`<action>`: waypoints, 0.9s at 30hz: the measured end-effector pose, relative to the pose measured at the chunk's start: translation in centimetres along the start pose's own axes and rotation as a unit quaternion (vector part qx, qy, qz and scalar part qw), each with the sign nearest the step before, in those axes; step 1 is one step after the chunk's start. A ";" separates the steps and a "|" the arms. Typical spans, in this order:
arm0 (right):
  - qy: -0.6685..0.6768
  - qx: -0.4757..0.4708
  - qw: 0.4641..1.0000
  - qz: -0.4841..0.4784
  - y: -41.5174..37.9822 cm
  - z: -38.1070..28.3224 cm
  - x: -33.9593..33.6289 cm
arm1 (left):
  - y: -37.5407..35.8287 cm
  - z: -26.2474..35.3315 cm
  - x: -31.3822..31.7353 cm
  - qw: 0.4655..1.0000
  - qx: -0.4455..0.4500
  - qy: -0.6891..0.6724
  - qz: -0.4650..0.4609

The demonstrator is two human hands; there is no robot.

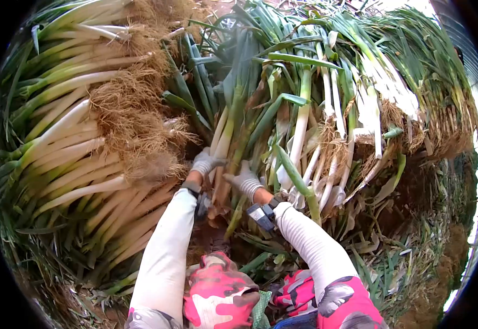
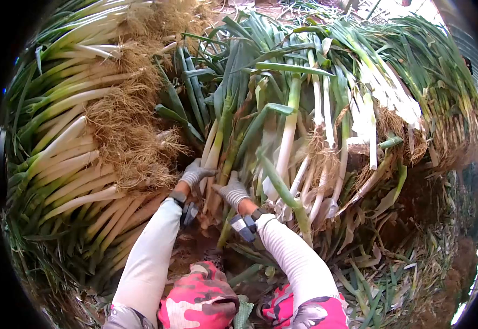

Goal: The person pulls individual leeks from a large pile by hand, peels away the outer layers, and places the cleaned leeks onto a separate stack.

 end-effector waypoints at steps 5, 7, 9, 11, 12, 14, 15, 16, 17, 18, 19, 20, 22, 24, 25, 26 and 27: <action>0.437 0.077 0.861 -0.249 -5.8 -5.3 -1.0 | -8.2 5.9 0.6 0.925 -0.026 -0.356 -0.128; 0.442 0.065 0.875 -0.185 -6.9 -6.2 -5.1 | -11.9 11.0 -0.1 0.899 -0.011 -0.409 -0.155; 0.451 0.032 0.879 -0.150 -9.1 -8.7 -10.1 | -14.8 16.7 -1.3 0.902 0.026 -0.404 -0.149; 0.433 -0.044 0.886 -0.160 -10.6 -10.3 -14.6 | -18.2 23.1 -1.6 0.863 0.080 -0.458 -0.196; 0.479 -0.053 0.863 -0.154 -15.9 -13.8 -18.4 | -20.3 26.1 -1.7 0.871 0.126 -0.428 -0.206; 0.365 -0.230 0.892 -0.135 -19.8 -15.8 -24.2 | -23.3 29.6 -1.0 0.873 0.153 -0.406 -0.224; 0.309 -0.277 0.897 -0.152 -21.8 -16.3 -26.5 | -26.3 30.9 -0.4 0.853 0.116 -0.449 -0.237; 0.309 -0.227 0.912 -0.149 -22.8 -15.2 -27.4 | -29.6 31.6 0.3 0.831 0.076 -0.491 -0.251; 0.310 -0.176 0.923 -0.145 -23.8 -13.9 -28.3 | -32.6 31.2 1.3 0.821 0.022 -0.492 -0.290; 0.312 -0.124 0.932 -0.140 -24.9 -12.7 -29.3 | -34.7 31.6 1.2 0.824 0.049 -0.506 -0.249; 0.201 -0.156 0.964 -0.079 -26.1 -11.9 -31.2 | -37.1 30.8 1.7 0.847 0.026 -0.468 -0.248; 0.087 -0.182 0.979 -0.020 -27.3 -11.3 -33.0 | -39.4 29.9 2.0 0.869 0.001 -0.429 -0.246; 0.026 -0.216 0.976 -0.006 -26.0 -7.0 -34.0 | -42.1 28.2 4.1 0.845 -0.030 -0.467 -0.257; -0.399 -0.169 0.897 0.084 -29.1 -5.3 -35.1 | -44.4 26.3 5.7 0.840 -0.068 -0.468 -0.267; -0.372 -0.127 0.917 0.067 -28.6 -3.0 -35.4 | -44.3 24.8 7.3 0.826 -0.078 -0.500 -0.246; -0.345 -0.084 0.933 0.052 -29.0 -1.4 -35.6 | -44.7 24.3 8.0 0.844 -0.081 -0.466 -0.253; -0.228 -0.148 0.962 0.026 -30.0 -1.9 -34.8 | -44.3 24.1 8.1 0.860 -0.078 -0.433 -0.259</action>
Point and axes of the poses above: each hand's wrist, its own y-axis towards the middle knuckle, its own x-axis out of the palm, z = x × y, the point moved 10 cm from there along y, towards the middle knuckle, and after that the axes turned 9 degrees about z, right-handed, at the moved point
